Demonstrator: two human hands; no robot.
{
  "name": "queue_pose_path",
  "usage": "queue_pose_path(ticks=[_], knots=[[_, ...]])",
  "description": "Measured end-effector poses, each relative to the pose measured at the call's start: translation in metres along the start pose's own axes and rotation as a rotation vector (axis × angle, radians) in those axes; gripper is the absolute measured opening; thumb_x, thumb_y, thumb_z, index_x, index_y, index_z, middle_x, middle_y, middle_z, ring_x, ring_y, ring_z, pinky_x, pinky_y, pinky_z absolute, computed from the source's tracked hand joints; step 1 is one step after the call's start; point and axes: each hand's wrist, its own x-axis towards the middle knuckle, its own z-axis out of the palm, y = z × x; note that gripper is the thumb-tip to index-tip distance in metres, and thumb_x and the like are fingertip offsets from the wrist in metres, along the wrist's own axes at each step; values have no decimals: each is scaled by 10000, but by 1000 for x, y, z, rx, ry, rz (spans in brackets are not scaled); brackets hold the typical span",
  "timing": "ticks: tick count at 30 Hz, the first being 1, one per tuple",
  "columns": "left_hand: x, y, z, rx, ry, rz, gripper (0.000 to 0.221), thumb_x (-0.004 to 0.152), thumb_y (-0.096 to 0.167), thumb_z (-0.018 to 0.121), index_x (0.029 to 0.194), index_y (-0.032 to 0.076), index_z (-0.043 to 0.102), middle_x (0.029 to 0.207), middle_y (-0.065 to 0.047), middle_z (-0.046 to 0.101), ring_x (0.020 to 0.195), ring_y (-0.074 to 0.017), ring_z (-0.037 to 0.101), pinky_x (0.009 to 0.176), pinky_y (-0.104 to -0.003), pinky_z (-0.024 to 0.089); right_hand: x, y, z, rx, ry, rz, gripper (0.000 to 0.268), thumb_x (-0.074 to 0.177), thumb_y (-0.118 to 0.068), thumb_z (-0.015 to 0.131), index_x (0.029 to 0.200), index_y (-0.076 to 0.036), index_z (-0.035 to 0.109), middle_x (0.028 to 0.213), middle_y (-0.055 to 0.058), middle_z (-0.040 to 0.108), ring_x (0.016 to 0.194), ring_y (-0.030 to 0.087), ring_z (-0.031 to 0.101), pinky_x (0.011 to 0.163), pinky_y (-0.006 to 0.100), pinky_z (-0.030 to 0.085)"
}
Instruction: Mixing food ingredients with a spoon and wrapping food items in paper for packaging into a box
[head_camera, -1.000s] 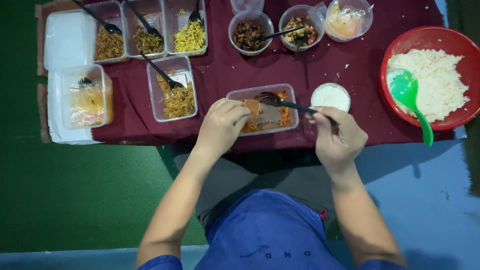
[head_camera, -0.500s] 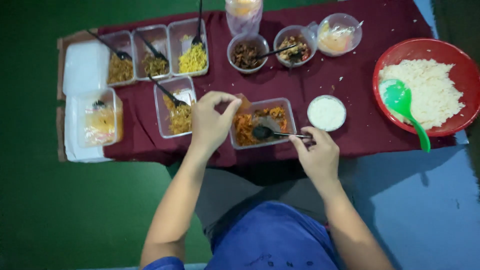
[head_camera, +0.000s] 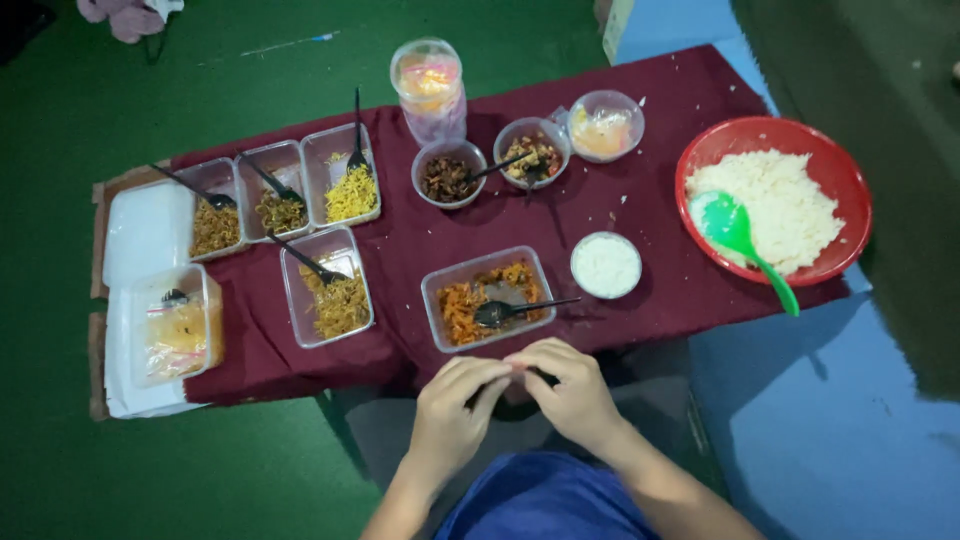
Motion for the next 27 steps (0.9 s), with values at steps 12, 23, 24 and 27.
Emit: queue_pose_path(ticks=[12, 23, 24, 27], knots=[[-3, -14, -8, -10, 37, -76, 114, 888, 148, 786, 986, 89, 790, 935, -32, 790, 851, -191, 701, 836, -318, 550, 15, -23, -11, 37, -4, -131, 68, 910, -114, 742, 872, -64, 770, 870, 44, 783, 830, 201, 728, 825, 320, 576], [10, -4, -10, -192, 54, -84, 23, 892, 97, 752, 876, 89, 768, 855, -37, 752, 795, -172, 698, 774, -302, 543, 21, -37, -13, 36, 26, -195, 75, 903, -100, 750, 845, -56, 730, 834, 53, 755, 780, 220, 700, 781, 333, 570], [10, -3, -11, -196, 40, -51, 34, 902, 93, 731, 872, 86, 746, 855, -46, 736, 788, -183, 688, 779, -312, 530, 22, -39, -14, 47, 14, -234, 98, 914, -98, 737, 830, -57, 710, 822, 54, 740, 762, 229, 683, 771, 341, 561], [8, 1, -14, -203, 47, -78, 37, 894, 76, 729, 860, 80, 744, 850, -36, 724, 790, -171, 674, 749, -300, 542, 27, -50, -14, 37, -2, -246, 105, 905, -90, 748, 811, -61, 711, 806, 36, 749, 747, 225, 695, 779, 342, 575]])
